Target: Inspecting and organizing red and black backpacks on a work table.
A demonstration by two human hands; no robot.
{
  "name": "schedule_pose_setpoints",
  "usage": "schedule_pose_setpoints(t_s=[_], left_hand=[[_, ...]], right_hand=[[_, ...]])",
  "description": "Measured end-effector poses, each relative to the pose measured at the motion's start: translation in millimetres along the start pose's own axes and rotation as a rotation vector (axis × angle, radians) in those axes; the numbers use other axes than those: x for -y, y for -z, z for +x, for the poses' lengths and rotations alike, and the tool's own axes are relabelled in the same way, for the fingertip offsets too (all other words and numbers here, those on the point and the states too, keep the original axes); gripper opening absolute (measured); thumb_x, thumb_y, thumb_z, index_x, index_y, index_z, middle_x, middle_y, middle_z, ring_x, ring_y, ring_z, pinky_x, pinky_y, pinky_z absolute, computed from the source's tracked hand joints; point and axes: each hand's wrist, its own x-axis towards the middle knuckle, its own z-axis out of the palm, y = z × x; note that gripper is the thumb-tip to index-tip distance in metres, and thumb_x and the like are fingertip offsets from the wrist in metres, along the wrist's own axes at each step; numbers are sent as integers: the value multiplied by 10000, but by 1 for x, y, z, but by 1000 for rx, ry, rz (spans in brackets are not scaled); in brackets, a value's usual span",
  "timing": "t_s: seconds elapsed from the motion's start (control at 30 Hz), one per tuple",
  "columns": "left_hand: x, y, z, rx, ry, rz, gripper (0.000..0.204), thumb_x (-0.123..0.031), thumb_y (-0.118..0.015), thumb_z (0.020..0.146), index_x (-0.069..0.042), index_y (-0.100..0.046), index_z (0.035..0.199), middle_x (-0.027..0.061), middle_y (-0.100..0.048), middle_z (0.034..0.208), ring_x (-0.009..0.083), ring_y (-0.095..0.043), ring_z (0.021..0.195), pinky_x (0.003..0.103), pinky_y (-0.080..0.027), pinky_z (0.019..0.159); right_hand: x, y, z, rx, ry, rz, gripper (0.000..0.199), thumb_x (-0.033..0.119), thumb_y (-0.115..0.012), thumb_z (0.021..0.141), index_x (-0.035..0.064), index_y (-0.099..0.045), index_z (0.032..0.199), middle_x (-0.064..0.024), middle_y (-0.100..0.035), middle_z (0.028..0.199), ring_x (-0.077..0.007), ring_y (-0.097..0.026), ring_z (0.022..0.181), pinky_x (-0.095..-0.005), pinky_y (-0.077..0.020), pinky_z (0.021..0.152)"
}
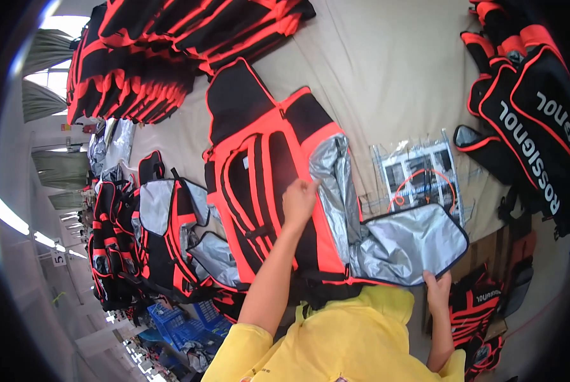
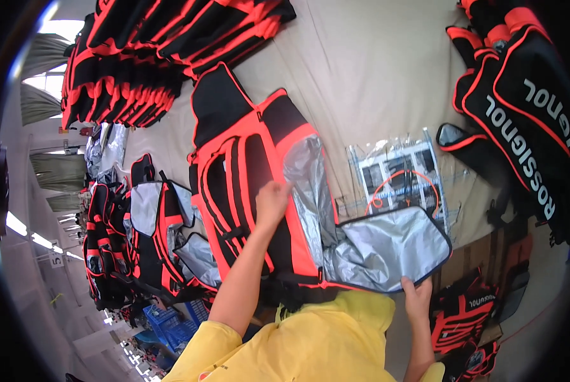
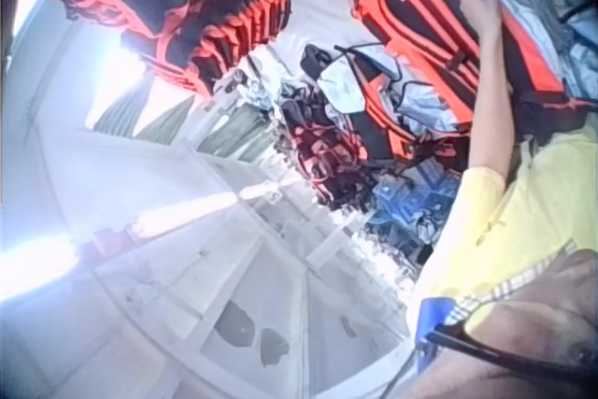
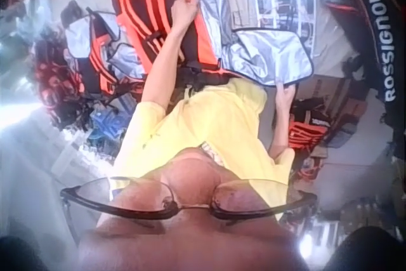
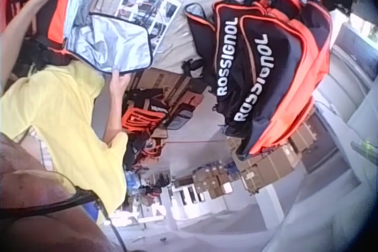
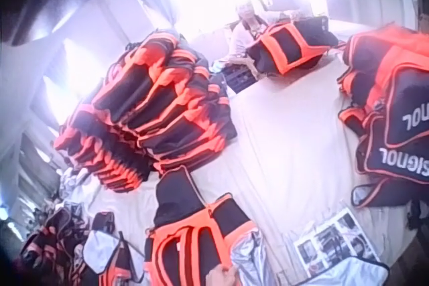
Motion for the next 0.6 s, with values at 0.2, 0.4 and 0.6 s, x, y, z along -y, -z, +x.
schedule_pose_setpoints(t_s=[0.2, 0.4, 0.6], left_hand=[[11, 36, 16, 352, 216, -600, 272, -264, -742, 1014, -38, -711, 866, -61, -577, 732, 70, -454, 635, 275, -365, 596], [14, 71, 1, 382, 185, -798, 261, -253, -733, 1025, -92, -648, 837, -95, -514, 725, 31, -386, 630, 247, -306, 591], [13, 70, -13, 184, 24, -604, 248, -201, -737, 1021, -70, -649, 830, -96, -499, 703, 18, -400, 653, 242, -316, 592]], right_hand=[[-7, 9, 13, 65, -2, -52, 378, 92, -692, 947, -86, -635, 1276, -121, -711, 1198, -201, -657, 1093, -342, -491, 1006], [-11, 17, 16, 116, -95, -133, 380, 101, -707, 939, -95, -639, 1258, -136, -709, 1207, -210, -654, 1102, -346, -495, 1000], [-21, 20, 10, 100, -27, -133, 437, 125, -713, 953, -65, -602, 1330, -120, -684, 1268, -213, -630, 1165, -357, -461, 1059]])
